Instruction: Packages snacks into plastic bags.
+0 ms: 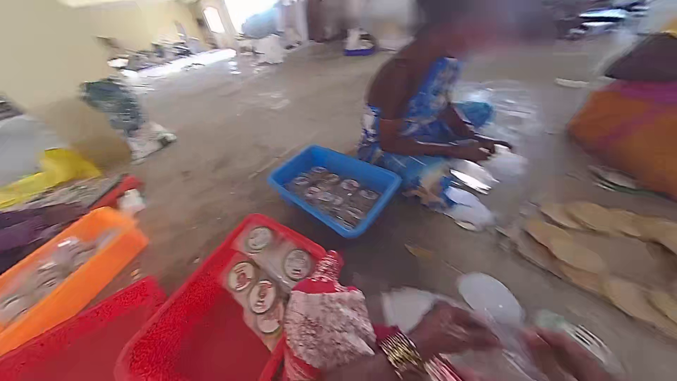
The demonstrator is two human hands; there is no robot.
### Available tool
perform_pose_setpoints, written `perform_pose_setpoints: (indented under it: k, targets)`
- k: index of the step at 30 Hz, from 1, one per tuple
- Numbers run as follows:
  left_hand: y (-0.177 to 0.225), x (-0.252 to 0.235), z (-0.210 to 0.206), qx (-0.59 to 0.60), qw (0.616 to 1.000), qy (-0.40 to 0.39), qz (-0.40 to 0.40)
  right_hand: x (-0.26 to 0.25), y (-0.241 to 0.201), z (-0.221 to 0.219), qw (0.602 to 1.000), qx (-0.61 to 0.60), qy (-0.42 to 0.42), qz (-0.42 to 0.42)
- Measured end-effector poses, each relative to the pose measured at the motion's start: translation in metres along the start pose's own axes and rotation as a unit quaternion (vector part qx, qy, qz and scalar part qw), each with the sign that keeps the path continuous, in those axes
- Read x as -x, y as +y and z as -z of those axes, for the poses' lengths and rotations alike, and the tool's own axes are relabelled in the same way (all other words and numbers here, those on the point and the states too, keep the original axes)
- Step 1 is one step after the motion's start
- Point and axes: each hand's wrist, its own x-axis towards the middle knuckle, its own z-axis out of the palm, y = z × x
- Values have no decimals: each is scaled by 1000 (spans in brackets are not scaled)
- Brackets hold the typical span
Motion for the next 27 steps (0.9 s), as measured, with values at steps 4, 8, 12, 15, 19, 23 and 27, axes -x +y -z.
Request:
perform_pose_setpoints:
  k: [4, 8, 12, 15, 19, 23, 27]
  targets:
    - [4, -4, 0, -48, 993, 109, 12, -16, 4, -4, 981, -103, 114, -116]
    - [12, -15, 12, 15, 968, 250, 29, -43, 57, 12, 976, -15, 96, -193]
    - [8, -21, 18, 54, 947, 317, -8, -65, 95, 13, 947, 170, -40, -268]
    - [4, -24, 18, 71, 944, 322, -29, -75, 117, -8, 937, 222, -135, -235]
    - [-1, -26, 17, 73, 946, 315, -14, -81, 132, -55, 893, 320, -258, -187]
    - [-2, -27, 17, 74, 944, 322, -10, -82, 127, -82, 833, 404, -315, -209]
    - [0, -28, 17, 74, 941, 330, -5, -86, 123, -76, 840, 393, -309, -212]
